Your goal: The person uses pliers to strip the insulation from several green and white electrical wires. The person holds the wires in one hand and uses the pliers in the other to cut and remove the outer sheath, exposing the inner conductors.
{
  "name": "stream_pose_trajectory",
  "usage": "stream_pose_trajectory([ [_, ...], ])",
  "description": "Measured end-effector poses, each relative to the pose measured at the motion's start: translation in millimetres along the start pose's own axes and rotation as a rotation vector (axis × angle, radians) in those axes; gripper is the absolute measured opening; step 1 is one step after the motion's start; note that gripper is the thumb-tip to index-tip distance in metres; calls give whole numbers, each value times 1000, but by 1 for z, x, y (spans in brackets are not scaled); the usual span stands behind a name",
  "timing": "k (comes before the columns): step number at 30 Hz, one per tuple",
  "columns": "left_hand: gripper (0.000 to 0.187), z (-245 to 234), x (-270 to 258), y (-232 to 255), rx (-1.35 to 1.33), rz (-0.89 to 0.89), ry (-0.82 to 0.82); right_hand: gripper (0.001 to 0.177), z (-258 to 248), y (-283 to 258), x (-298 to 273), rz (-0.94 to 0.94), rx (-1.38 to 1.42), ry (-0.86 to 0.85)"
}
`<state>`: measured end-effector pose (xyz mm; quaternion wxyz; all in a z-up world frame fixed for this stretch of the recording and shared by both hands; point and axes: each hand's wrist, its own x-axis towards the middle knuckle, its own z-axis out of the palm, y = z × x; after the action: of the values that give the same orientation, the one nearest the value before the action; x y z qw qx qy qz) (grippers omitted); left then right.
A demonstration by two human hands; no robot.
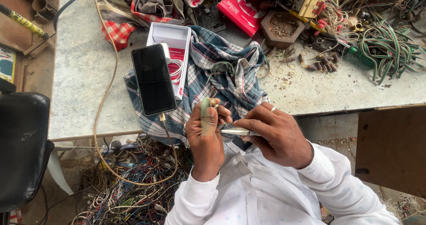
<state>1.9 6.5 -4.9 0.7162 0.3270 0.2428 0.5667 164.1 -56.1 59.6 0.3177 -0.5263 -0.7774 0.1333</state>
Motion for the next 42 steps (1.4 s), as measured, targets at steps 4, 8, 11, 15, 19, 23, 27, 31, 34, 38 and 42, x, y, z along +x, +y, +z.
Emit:
stream_pose_trajectory([
  [4, 21, -1, 1, 4, -60, 15, -59, 36, 7, -1, -1, 94, -43, 80],
  [8, 20, 4, -2, 4, -98, 32, -89, 44, 15, -1, -4, 211, -111, 120],
  [11, 22, 9, -5, 1, -95, 72, -80, 48, 24, -3, -5, 212, -163, 151],
  [15, 24, 7, -7, -5, -79, 107, -51, 47, 40, -9, -4, 200, -193, 225],
  [19, 15, 1, -10, -13, 44, 194, 12, 50, 49, -15, -4, 219, -265, 242],
  [23, 20, -5, -11, -18, 211, 266, 85, 54, 48, -21, -3, 216, -296, 241],
  [27, 24, -7, -12, -18, 355, 331, 83, 55, 47, -24, -2, 169, -302, 267],
  [31, 23, -3, -9, -14, 592, 532, 57, 63, 44, -26, -7, 188, -141, 217],
  [34, 25, 1, -8, -9, 787, 704, 73, 71, 39, -27, -14, 251, -16, 136],
  [38, 27, 4, -5, -2, 867, 836, 30, 68, 36, -23, -21, 211, 11, 118],
  [42, 27, 6, -6, 4, 905, 861, -38, 51, 45, -17, -19, 291, 5, 126],
])
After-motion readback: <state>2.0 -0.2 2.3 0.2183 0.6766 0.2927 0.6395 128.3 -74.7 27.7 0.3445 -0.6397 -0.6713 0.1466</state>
